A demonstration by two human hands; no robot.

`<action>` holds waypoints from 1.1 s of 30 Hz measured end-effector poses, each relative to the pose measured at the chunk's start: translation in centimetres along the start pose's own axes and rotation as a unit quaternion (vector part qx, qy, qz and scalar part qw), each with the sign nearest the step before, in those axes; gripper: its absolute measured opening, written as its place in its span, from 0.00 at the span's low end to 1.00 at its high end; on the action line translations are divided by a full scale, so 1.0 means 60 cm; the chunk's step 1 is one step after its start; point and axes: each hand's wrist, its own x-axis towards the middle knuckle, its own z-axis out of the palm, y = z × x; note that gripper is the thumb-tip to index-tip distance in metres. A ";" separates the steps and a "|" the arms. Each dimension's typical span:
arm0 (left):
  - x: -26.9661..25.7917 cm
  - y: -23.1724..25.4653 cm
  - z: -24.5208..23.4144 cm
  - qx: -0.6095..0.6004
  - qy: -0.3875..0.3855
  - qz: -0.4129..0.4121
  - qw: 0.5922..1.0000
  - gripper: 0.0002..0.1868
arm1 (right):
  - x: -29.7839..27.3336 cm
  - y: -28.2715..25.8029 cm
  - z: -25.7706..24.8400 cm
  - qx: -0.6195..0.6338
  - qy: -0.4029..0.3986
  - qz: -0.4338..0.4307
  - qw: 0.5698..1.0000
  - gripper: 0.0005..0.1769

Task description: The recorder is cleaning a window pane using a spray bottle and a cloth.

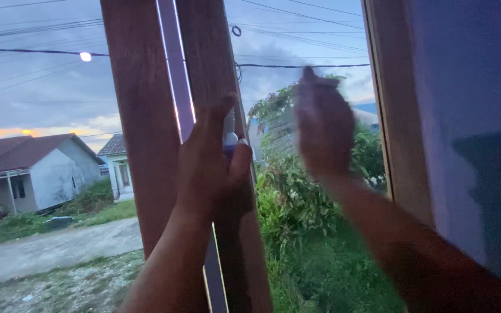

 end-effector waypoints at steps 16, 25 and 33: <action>-0.005 0.002 -0.010 0.022 -0.009 -0.016 1.000 0.33 | 0.042 0.062 -0.035 -0.064 -0.074 0.036 0.995 0.24; 0.000 0.003 -0.004 0.011 0.002 0.010 1.000 0.32 | 0.025 0.096 -0.014 0.114 -0.023 0.126 0.985 0.20; -0.002 -0.006 -0.002 0.031 0.032 0.025 0.999 0.32 | 0.034 -0.109 0.034 0.102 0.012 -0.054 0.993 0.18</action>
